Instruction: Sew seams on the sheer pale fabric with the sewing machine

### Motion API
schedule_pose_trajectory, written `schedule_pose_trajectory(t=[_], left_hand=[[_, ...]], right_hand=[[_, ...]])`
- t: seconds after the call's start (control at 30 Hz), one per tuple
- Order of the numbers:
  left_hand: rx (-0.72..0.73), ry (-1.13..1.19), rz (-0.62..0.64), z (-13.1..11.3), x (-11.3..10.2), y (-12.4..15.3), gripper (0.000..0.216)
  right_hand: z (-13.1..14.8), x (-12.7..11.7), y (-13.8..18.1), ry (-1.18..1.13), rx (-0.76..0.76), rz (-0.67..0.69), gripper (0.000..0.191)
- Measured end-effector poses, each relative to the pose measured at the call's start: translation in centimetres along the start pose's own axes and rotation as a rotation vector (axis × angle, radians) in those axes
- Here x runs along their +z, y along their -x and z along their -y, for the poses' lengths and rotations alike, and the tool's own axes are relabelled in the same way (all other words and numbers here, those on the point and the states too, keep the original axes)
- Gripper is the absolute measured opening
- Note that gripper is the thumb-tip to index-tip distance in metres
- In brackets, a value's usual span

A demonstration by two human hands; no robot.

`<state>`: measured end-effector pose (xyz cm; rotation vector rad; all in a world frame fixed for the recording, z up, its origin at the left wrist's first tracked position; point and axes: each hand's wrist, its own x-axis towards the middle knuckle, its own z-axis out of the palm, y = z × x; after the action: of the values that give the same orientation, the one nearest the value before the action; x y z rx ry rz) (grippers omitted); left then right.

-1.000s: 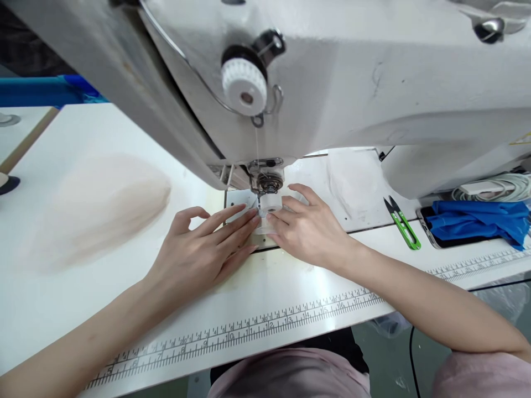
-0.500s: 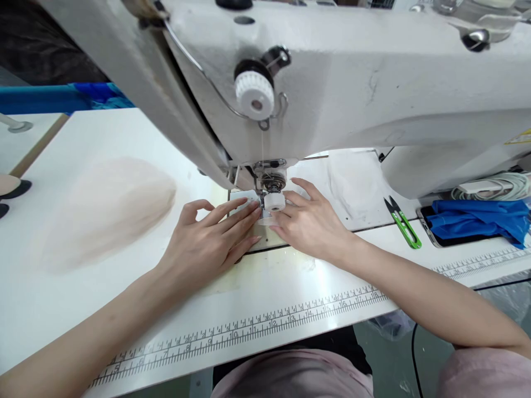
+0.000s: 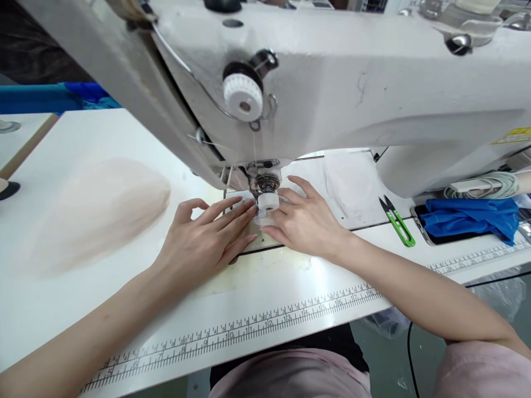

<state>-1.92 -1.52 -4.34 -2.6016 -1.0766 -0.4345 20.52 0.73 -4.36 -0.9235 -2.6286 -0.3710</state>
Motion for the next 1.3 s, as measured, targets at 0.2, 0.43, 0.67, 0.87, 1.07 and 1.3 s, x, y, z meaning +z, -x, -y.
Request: schedule_pose_trajectory(t=[0.2,0.43,0.67,0.87,1.07,1.3], left_hand=[[0.063,-0.069,-0.087,-1.1,-0.5,0.0,0.027],[0.022,-0.186,-0.16,0.5,-1.9,0.2,0.018],[0.051,0.007,-0.11,-0.3,-2.1,0.1,0.034],[-0.292,-0.193,-0.077,1.0,-1.7,0.3,0.02],[-0.011,0.174,-0.074,-0.1,-1.5,-0.2,0.028],[-0.006,0.106,-0.015,-0.8,0.4,-0.2,0.032]], right_hand=[[-0.7,0.4,-0.3,0.031,0.118,0.023,0.031],[-1.2,-1.1,-0.2,0.012,0.131,-0.029,0.033],[-1.1,-1.1,0.2,0.047,0.052,0.059,0.035],[0.8,-2.0,0.6,-0.016,-0.089,0.069,0.037],[2.2,-1.6,0.8,-0.005,-0.131,0.029,0.035],[1.7,-1.5,0.6,-0.037,-0.086,-0.013,0.035]])
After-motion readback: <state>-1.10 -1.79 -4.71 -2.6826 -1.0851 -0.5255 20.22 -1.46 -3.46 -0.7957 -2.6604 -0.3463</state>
